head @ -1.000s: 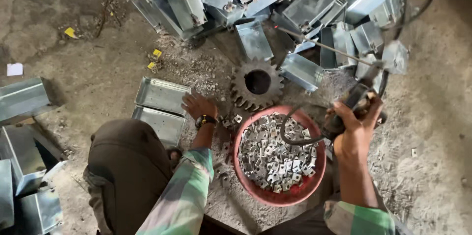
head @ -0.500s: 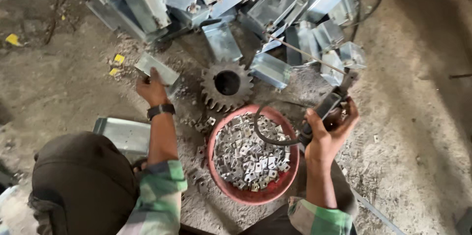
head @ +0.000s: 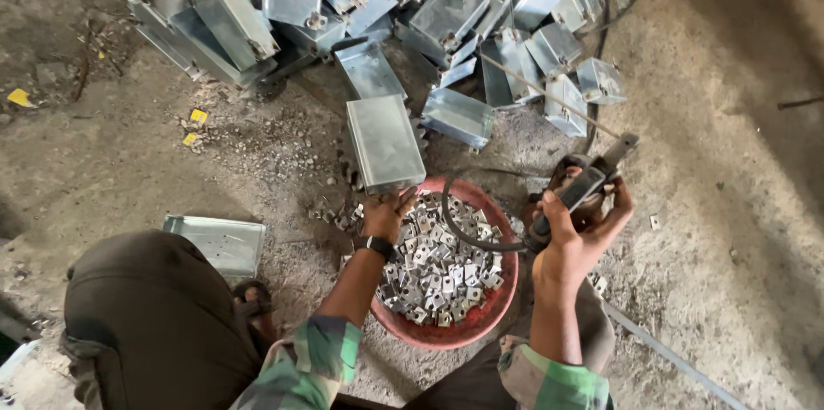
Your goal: The person welds metal boxes by using a welding torch to join the edges while sitting on the floor near a pile of metal components.
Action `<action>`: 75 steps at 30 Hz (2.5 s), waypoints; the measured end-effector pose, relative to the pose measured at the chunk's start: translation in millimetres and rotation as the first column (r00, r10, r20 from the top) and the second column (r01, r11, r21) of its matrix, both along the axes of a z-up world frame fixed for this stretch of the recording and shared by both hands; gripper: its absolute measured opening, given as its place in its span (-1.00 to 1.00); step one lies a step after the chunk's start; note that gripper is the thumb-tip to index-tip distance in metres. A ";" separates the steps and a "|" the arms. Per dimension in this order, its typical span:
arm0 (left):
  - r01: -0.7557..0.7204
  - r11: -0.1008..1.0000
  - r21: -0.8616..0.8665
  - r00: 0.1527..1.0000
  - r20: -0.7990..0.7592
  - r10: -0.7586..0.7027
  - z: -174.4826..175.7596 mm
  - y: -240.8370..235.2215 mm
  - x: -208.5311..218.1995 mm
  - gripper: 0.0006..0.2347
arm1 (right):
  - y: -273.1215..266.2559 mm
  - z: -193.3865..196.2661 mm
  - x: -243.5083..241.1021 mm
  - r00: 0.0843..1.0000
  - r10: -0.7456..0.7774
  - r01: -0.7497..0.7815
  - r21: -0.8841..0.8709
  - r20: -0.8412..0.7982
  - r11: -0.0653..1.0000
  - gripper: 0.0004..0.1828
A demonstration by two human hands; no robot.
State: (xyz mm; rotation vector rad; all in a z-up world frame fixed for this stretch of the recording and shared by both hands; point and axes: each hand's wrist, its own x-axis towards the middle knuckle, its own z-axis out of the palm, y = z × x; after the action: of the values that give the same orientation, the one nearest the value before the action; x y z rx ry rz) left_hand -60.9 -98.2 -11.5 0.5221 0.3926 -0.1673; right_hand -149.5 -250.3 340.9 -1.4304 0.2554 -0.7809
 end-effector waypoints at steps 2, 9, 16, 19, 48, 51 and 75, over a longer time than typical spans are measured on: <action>0.122 0.988 0.098 0.989 -0.095 -0.113 2.6 9.8 -8.6 -0.74 | 0.8 -1.5 0.1 1.000 0.022 -0.023 -0.020 -0.003 1.000 -0.13; 0.466 0.485 0.740 0.874 -0.299 -0.383 4.8 64.1 -33.2 -0.72 | 5.7 2.5 3.1 0.996 0.041 -0.045 -0.050 -0.084 0.998 -0.10; -0.287 -0.191 0.939 0.699 0.068 -0.712 -3.5 26.9 -84.6 -0.75 | 10.8 0.3 5.8 0.994 -0.009 -0.013 -0.199 -0.109 0.980 -0.10; -0.296 -0.341 0.892 0.640 -0.080 -0.764 17.6 8.2 -98.3 -0.63 | 13.7 -1.0 8.3 0.992 -0.008 -0.017 -0.195 -0.126 0.981 -0.09; -0.622 -0.222 0.751 0.746 0.481 -0.461 95.1 128.1 113.0 -0.82 | 70.5 -43.4 16.3 0.967 -0.089 -0.043 -0.495 -0.239 0.868 -0.06; -0.629 -0.168 0.759 0.766 0.568 -0.301 85.7 117.7 107.4 -0.73 | 78.4 -50.2 18.8 0.972 -0.079 -0.053 -0.529 -0.223 0.847 -0.03; -0.636 -0.191 0.748 0.771 0.606 -0.195 69.2 117.7 108.2 -0.95 | 97.9 -79.6 17.3 0.962 -0.120 -0.073 -0.651 -0.247 0.755 0.02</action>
State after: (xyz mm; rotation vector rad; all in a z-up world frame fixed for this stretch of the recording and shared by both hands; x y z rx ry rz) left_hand 47.3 19.5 57.7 2.1011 -0.1039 0.8779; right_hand -132.2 -152.4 261.2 -2.2251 0.2174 -0.7191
